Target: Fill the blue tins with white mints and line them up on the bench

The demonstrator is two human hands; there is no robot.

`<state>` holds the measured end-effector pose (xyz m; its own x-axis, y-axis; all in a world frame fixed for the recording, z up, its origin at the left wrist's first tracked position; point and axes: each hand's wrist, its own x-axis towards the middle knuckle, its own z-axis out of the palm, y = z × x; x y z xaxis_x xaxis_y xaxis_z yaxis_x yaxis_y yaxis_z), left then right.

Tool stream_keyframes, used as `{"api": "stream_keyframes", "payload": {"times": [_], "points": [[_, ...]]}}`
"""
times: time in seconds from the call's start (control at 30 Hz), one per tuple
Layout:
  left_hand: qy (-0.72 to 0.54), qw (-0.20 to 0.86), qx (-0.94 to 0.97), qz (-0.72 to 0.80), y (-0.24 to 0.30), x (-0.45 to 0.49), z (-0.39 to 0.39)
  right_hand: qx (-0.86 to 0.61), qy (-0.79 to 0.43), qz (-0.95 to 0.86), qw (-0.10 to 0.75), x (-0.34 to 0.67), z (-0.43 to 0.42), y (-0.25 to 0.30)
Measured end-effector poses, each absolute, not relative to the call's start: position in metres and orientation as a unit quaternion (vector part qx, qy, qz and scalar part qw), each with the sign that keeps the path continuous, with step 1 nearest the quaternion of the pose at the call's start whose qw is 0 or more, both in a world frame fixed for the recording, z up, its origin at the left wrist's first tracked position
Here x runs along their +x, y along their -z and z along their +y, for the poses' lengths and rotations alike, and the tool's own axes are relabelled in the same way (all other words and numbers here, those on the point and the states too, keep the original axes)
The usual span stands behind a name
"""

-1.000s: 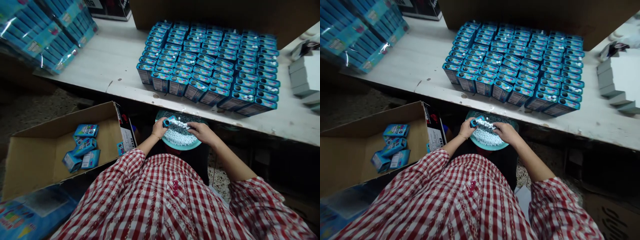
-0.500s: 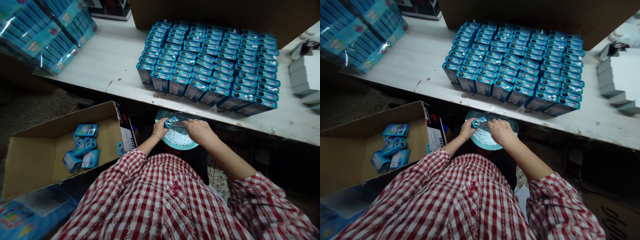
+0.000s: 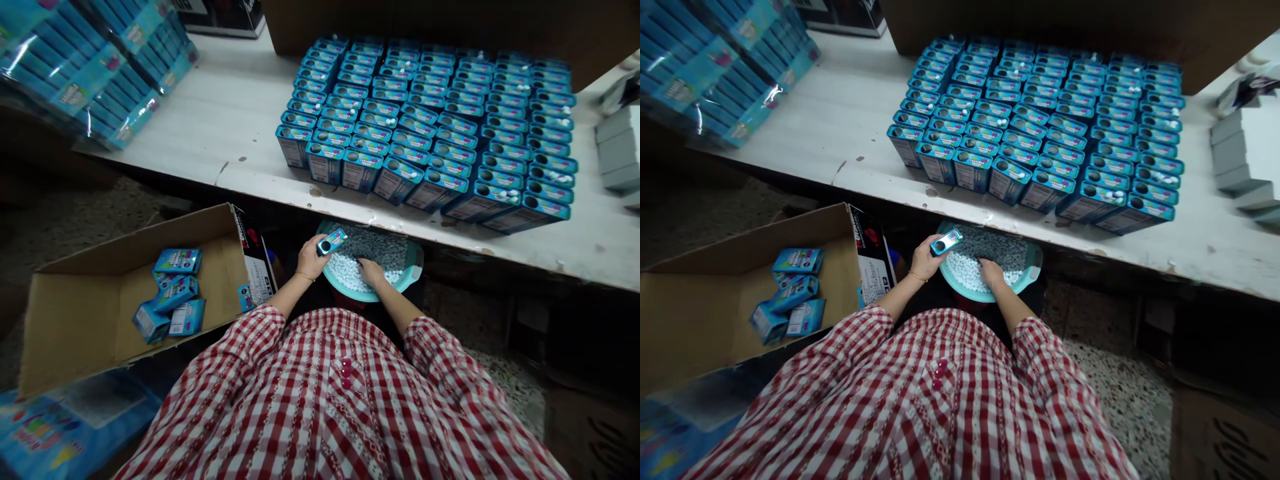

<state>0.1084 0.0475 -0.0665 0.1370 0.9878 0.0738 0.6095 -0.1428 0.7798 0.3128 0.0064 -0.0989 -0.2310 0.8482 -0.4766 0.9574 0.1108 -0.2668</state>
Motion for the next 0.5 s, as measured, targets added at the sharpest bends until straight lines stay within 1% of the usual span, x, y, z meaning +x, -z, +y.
{"api": "stream_keyframes", "payload": {"times": [0.13,0.27,0.4,0.43,0.5], "points": [[-0.331,0.319,0.669,0.585,0.064,0.102,0.048,0.628,0.302,0.717,0.030,0.319,0.007,0.101],[-0.341,0.326,0.661,0.584,0.065,0.102,0.051,0.629,0.332,0.702,-0.023,0.343,-0.001,0.084],[-0.329,0.325,0.673,0.578,0.069,0.110,0.051,0.623,0.374,0.679,-0.105,0.362,-0.007,0.046],[-0.323,0.322,0.679,0.576,0.070,0.113,0.051,0.616,0.378,0.681,-0.117,0.363,-0.007,0.033],[-0.309,0.316,0.691,0.572,0.070,0.120,0.049,0.605,0.363,0.701,-0.104,0.362,-0.005,0.006]]}}
